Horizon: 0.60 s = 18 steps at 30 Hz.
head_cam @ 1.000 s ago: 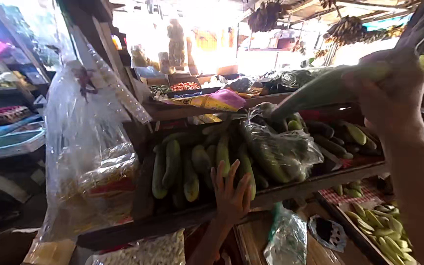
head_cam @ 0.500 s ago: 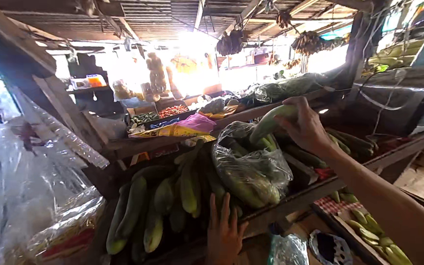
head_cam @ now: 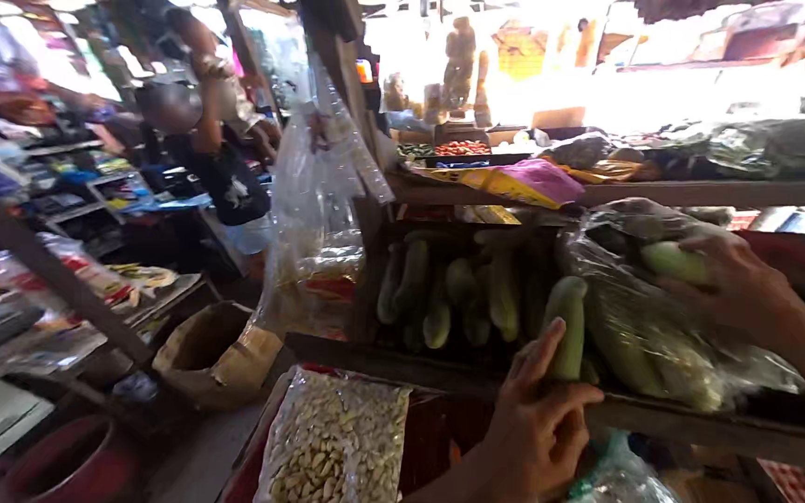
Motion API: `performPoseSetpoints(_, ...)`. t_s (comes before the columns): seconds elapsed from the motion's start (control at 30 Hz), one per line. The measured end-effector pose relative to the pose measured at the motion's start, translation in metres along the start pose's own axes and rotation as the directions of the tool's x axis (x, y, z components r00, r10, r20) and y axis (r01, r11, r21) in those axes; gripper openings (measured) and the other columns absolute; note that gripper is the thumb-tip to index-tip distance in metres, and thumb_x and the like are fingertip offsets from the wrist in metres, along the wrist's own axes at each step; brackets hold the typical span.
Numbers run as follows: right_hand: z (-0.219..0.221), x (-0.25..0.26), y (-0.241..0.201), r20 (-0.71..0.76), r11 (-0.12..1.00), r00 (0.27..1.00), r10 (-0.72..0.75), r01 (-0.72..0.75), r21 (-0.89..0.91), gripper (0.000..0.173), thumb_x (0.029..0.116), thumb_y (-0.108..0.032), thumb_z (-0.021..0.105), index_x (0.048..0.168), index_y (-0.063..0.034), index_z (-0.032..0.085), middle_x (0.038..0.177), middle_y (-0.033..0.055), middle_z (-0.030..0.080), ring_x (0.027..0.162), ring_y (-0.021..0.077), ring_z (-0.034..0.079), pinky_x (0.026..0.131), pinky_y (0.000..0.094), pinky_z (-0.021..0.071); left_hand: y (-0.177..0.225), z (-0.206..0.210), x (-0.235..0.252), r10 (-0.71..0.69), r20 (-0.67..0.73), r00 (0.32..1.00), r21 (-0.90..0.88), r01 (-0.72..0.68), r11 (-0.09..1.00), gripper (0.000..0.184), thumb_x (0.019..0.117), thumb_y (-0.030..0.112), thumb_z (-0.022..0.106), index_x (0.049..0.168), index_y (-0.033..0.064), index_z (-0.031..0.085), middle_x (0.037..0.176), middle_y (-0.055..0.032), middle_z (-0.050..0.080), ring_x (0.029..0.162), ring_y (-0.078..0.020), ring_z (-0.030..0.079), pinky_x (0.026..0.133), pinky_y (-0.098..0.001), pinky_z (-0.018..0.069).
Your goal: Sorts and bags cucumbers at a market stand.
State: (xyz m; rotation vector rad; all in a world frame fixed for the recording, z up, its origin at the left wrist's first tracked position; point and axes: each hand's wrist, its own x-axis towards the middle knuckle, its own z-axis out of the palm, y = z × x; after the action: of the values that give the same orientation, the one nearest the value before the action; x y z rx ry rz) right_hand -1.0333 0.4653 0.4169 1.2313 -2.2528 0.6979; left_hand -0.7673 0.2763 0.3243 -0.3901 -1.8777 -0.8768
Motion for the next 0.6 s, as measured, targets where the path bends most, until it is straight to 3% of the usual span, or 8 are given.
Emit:
performPoseSetpoints(0.07,-0.005,-0.011,-0.009,0.006,0.989,0.989,0.149,-0.149,-0.008,0.048,0.0946,-0.013,0.069,0.135,0.0080,0.054,0.121,0.0434,0.058,0.107,0.0671,0.057,0.087,0.0820,0.0412,0.008,-0.034,0.000,-0.016,-0.042,0.999,-0.008,0.015,1.000,0.018,0.0952,0.005,0.062,0.110,0.0055,0.072,0.155,-0.0287,0.040,0.144,-0.0266,0.045,0.115,-0.0330,0.0442)
performPoseSetpoints(0.13,-0.007,-0.010,-0.023,0.036,0.956,0.956,0.291,-0.289,-0.060,0.045,0.0984,-0.011,0.065,0.138,0.0042,0.053,0.118,0.0444,0.059,0.106,0.0684,0.057,0.086,0.0826,0.0396,0.000,-0.070,0.009,-0.043,-0.115,0.992,0.097,0.054,0.994,0.030,0.0936,0.009,0.063,0.123,0.0050,0.070,0.154,-0.0311,0.041,0.140,-0.0291,0.050,0.111,-0.0342,0.0492)
performPoseSetpoints(0.23,-0.005,-0.004,-0.036,0.080,0.893,0.895,0.438,-0.423,-0.156,0.050,0.1023,-0.021,0.061,0.145,0.0001,0.046,0.114,0.0450,0.060,0.105,0.0689,0.057,0.082,0.0828,0.0404,-0.037,-0.117,0.045,-0.126,-0.186,0.974,0.276,0.175,0.945,0.037,0.0925,0.015,0.062,0.127,0.0043,0.071,0.144,-0.0264,0.056,0.132,-0.0352,0.058,0.104,-0.0450,0.0525)
performPoseSetpoints(0.33,-0.009,0.000,-0.053,0.129,0.791,0.791,0.598,-0.555,-0.257,0.060,0.1057,-0.035,0.056,0.151,0.0006,0.037,0.116,0.0449,0.060,0.110,0.0663,0.057,0.086,0.0798,0.0415,-0.085,-0.140,0.081,-0.278,-0.087,0.957,0.396,0.290,0.871,0.038,0.0950,0.013,0.064,0.133,0.0080,0.067,0.151,-0.0197,0.052,0.135,-0.0364,0.055,0.105,-0.0533,0.0490)
performPoseSetpoints(0.43,-0.007,-0.002,-0.058,0.091,0.750,0.756,0.648,-0.612,-0.250,0.060,0.1042,-0.038,0.059,0.150,-0.0030,0.040,0.111,0.0410,0.063,0.107,0.0637,0.060,0.086,0.0774,0.0443,-0.115,-0.135,0.099,-0.541,0.085,0.837,0.541,0.417,0.730,0.037,0.1012,0.015,0.060,0.138,0.0078,0.062,0.157,-0.0232,0.042,0.136,-0.0404,0.052,0.108,-0.0563,0.0457)
performPoseSetpoints(0.53,-0.013,-0.014,-0.041,0.088,0.838,0.835,0.543,-0.532,-0.121,0.051,0.1084,-0.038,0.050,0.146,-0.0041,0.047,0.104,0.0366,0.066,0.097,0.0587,0.064,0.084,0.0736,0.0478,-0.121,-0.123,0.099,-0.683,0.250,0.686,0.666,0.391,0.636,0.035,0.1061,0.021,0.051,0.138,0.0128,0.064,0.162,-0.0240,0.034,0.144,-0.0436,0.042,0.113,-0.0639,0.0354)
performPoseSetpoints(0.6,-0.022,-0.027,-0.032,0.082,0.868,0.864,0.496,-0.494,-0.043,0.046,0.1108,-0.037,0.044,0.147,-0.0092,0.049,0.103,0.0338,0.067,0.093,0.0550,0.066,0.083,0.0716,0.0481,-0.116,-0.124,0.101,-0.709,0.306,0.635,0.716,0.337,0.611,0.036,0.1079,0.026,0.048,0.139,0.0154,0.064,0.163,-0.0228,0.032,0.146,-0.0444,0.038,0.114,-0.0668,0.0304)
